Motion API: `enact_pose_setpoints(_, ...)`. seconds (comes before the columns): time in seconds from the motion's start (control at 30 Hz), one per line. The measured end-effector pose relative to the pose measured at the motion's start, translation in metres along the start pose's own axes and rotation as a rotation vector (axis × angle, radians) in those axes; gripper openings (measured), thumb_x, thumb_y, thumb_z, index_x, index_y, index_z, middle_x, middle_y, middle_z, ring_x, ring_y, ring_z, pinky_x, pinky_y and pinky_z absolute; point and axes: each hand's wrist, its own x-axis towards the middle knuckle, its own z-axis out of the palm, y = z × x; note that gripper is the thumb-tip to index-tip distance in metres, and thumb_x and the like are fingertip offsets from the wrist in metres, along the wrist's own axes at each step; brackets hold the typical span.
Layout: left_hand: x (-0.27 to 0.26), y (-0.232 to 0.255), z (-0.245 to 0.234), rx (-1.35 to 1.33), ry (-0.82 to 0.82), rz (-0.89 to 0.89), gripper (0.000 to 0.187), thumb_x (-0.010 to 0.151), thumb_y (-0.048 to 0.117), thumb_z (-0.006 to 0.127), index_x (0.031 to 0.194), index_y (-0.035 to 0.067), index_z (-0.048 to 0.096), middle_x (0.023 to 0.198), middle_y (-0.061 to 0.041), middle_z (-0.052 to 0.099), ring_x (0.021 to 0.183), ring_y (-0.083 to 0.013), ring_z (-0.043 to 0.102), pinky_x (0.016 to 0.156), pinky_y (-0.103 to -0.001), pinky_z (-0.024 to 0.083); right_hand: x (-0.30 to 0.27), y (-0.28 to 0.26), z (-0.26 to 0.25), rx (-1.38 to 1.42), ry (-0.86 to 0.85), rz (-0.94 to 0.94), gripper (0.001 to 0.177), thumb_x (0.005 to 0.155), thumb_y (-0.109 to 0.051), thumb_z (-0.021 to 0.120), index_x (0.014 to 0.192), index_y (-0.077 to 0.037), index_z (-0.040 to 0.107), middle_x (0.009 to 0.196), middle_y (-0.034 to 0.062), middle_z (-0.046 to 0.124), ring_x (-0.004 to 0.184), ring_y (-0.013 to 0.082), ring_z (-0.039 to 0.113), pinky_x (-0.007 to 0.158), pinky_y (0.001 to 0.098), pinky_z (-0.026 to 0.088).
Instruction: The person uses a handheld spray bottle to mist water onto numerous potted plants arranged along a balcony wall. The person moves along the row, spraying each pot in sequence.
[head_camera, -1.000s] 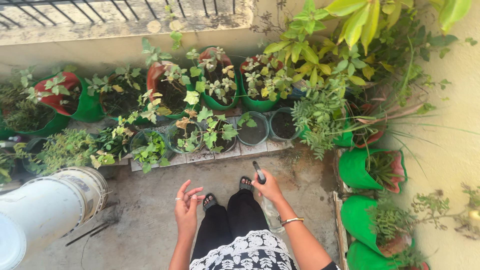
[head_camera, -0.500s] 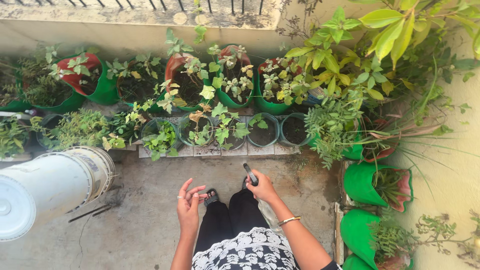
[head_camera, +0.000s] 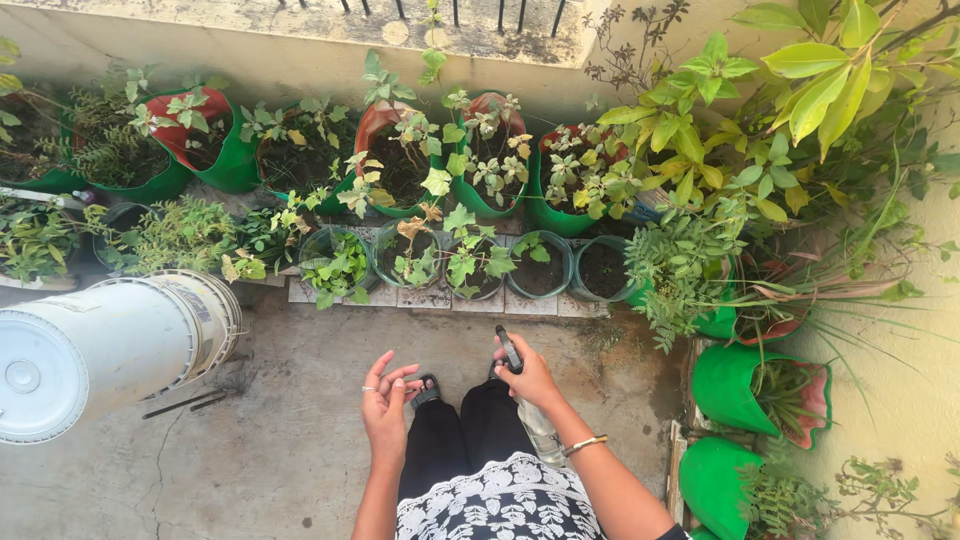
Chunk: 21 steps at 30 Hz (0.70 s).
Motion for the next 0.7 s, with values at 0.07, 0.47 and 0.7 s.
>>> enact_pose_setpoints(0.07, 0.001, 0.001, -0.001, -0.002, -0.002, 0.0, 0.046, 0.101, 0.004, 0.049, 0.147, 0.004, 0.045, 0.114, -0.013, 0.072, 0.089, -0.014, 0.071, 0.081, -0.029, 0.057, -0.002, -0.005, 0.003, 0.011, 0.018, -0.058, 0.024, 0.081, -0.006, 0.072, 0.102, -0.011, 0.062, 0.084, -0.0031, 0.069, 0.053, 0.0065, 0.062, 0.041, 0.0282, 0.052)
enact_pose_setpoints(0.47, 0.004, -0.001, -0.012, -0.034, -0.001, 0.002, 0.043, 0.102, 0.004, 0.047, 0.145, 0.003, 0.047, 0.113, -0.013, 0.072, 0.09, -0.014, 0.069, 0.079, -0.029, 0.057, 0.006, 0.012, 0.002, -0.235, 0.147, -0.432, 0.023, 0.081, -0.002, 0.073, 0.1, -0.008, 0.061, 0.082, 0.0035, 0.072, 0.067, 0.0121, 0.069, 0.062, 0.0287, 0.055)
enact_pose_setpoints(0.7, 0.006, 0.0, -0.019, 0.023, 0.035, 0.009, 0.041, 0.102, 0.005, 0.047, 0.143, 0.004, 0.05, 0.112, -0.012, 0.074, 0.089, -0.0127, 0.069, 0.078, -0.027, 0.053, 0.003, -0.001, -0.001, -0.058, 0.106, -0.014, 0.035, 0.079, -0.002, 0.073, 0.109, -0.011, 0.059, 0.074, 0.0023, 0.067, 0.049, 0.0112, 0.059, 0.047, 0.03, 0.048)
